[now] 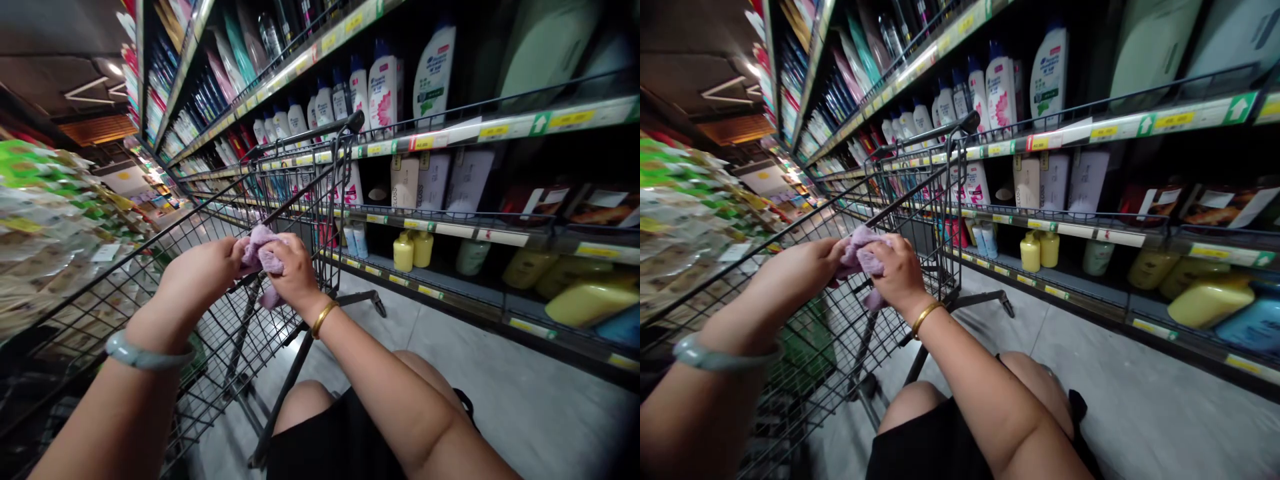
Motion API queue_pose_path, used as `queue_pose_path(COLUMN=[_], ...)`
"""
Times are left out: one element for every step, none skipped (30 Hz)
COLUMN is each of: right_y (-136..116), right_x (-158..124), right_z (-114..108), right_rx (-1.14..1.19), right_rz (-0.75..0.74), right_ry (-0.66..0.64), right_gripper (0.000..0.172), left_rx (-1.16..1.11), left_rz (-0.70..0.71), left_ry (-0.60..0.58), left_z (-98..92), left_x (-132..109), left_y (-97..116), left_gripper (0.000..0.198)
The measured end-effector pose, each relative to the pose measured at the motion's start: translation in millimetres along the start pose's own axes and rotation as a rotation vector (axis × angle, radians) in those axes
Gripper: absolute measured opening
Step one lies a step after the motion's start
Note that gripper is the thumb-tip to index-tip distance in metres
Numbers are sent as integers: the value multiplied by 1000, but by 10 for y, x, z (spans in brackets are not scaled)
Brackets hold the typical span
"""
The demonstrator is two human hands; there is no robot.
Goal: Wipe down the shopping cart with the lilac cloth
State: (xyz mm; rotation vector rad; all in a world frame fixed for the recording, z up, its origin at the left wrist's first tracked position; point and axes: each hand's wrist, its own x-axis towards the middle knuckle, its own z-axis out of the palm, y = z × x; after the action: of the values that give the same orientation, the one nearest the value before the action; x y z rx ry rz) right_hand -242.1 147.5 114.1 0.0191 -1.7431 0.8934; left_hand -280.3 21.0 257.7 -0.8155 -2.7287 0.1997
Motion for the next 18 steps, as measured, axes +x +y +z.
queue_pose_path(right_y=[35,90,147,188,202,181,129,53,-35,-119,-187,-231,-247,-237,-209,-172,-136,-110], right_x=[-72,-149,-221,-278,-315,-329,-320,-294,-255,-213,-173,-140,-117,-106,-103,-108,-116,-122], right_z=[25,48,69,87,104,119,132,142,150,153,151,141,125,103,77,49,21,-2], right_rx=[-34,-69,-98,-118,-129,-129,-119,-100,-74,-49,-28,-17,-20,-41,-76,-121,-171,-222], right_rz=[20,58,103,149,190,223,238,227,193,148,102,66,43,37,49,72,102,133], right_ry=[-21,-28,-29,-24,-14,-2,2,-10,-37,-73,-110,-144,-176,-208,-247,-295,-346,-393], right_gripper=[25,26,26,26,25,24,23,22,23,25,26,28,28,26,22,19,18,19], left_rx=[38,71,95,105,111,118,128,139,146,149,150,149,146,141,137,135,133,132], left_rz=[-11,-25,-39,-51,-60,-67,-72,-71,-65,-56,-49,-50,-56,-63,-72,-81,-86,-89], left_ry=[5,14,21,36,53,70,93,122,148,172,189,204,214,216,217,216,214,211], left_z=[3,4,6,11,20,33,50,69,90,109,127,142,153,161,165,166,166,164], left_x=[-19,-36,-51,-63,-73,-82,-90,-97,-104,-110,-116,-119,-120,-119,-116,-111,-105,-99], left_y=[36,77,116,150,175,191,200,204,203,200,198,196,196,199,202,208,213,218], left_gripper=[60,63,65,66,67,67,68,69,69,70,70,70,71,71,72,72,73,73])
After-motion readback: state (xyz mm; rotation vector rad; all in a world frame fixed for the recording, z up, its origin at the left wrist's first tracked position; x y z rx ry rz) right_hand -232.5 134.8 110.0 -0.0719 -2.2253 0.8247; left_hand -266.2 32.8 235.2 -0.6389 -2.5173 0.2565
